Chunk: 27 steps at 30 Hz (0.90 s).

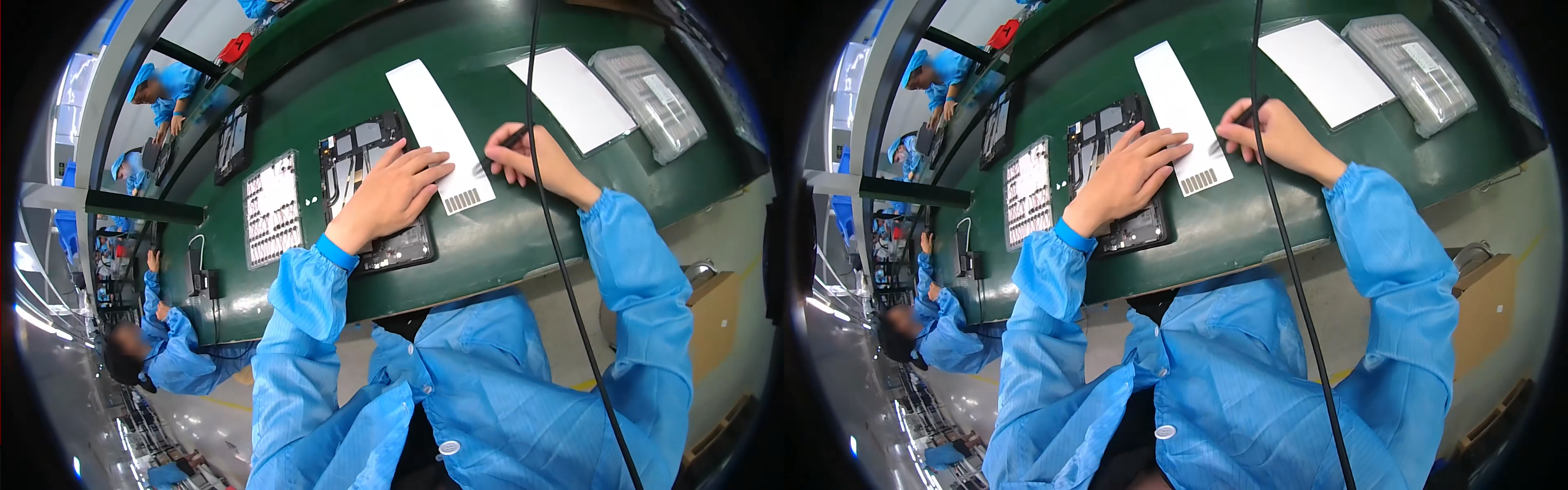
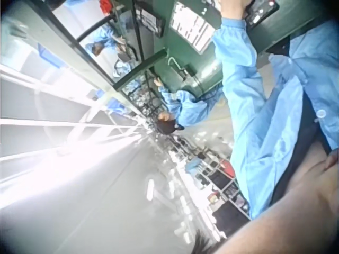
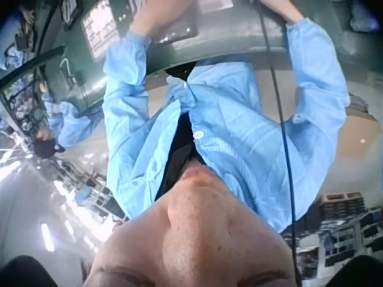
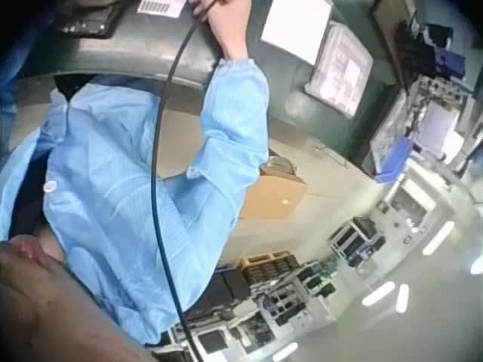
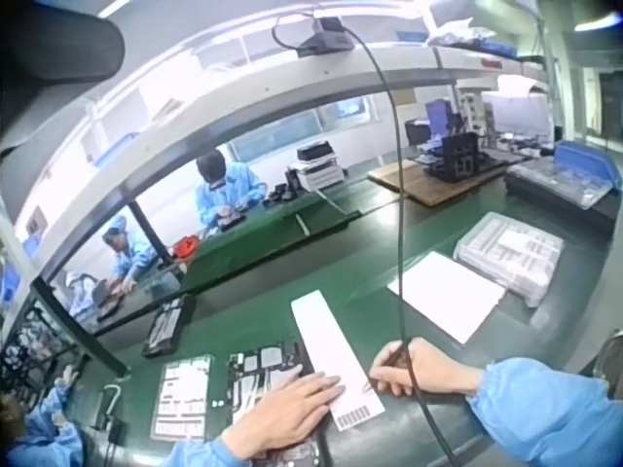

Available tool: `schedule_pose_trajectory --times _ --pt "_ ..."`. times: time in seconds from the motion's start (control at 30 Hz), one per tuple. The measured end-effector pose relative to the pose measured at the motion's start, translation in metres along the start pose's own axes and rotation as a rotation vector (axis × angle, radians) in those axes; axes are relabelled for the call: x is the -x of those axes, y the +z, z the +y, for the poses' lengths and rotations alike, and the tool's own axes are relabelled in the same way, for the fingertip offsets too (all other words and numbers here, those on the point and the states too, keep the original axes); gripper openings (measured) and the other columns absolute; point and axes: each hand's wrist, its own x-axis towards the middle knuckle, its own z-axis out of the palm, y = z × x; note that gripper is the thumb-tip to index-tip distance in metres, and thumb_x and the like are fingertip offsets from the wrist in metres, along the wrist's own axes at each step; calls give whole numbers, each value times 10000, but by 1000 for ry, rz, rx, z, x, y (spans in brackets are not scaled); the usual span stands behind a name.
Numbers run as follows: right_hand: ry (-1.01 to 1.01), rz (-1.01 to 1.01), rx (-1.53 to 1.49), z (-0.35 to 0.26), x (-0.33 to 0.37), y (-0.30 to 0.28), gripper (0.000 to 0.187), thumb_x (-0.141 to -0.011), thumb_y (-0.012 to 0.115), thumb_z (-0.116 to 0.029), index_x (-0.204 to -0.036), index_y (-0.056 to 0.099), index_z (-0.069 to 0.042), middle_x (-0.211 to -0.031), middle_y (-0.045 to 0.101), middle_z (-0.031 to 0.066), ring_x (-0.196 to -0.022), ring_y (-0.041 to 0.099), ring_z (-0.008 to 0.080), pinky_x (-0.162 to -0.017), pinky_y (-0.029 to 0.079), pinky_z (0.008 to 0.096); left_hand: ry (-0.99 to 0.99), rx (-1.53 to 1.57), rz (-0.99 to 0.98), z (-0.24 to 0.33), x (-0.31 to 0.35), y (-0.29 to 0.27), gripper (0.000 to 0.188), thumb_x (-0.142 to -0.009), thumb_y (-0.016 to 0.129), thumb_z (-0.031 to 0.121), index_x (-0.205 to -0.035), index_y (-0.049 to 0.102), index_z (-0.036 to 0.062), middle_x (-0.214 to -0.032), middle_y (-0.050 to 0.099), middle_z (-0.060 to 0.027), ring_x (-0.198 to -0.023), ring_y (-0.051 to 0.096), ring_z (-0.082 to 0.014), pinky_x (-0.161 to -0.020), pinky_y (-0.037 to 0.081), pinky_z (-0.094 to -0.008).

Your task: Assembling components and applying adhesive strips to tablet frames.

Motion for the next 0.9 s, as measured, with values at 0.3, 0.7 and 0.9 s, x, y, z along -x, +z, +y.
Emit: schedule_pose_trajectory --times 0.3,0.7,0.9 --pt "75 -31 58 -10 11 4 161 -943 708 -177 -959 670 -21 -785 706 48 -589 609 59 -482 417 182 -10 51 63 2 3 2 398 -974 469 116 -1346 612 126 -1418 564 -96 -1342 488 -307 -1214 239 -526" --pt "72 -73 40 -8 8 1 201 -947 701 -200 -954 689 1 -763 711 55 -582 620 79 -514 436 209 1 7 62 -2 3 5 397 -973 477 121 -1348 610 122 -1401 587 -69 -1341 486 -302 -1210 243 -523" --pt "73 -36 23 -5 8 1 182 -958 687 -192 -975 674 -10 -772 710 54 -581 621 71 -482 415 192 16 9 71 -4 4 8 408 -982 476 136 -1376 584 128 -1418 576 -56 -1339 486 -301 -1210 241 -523"
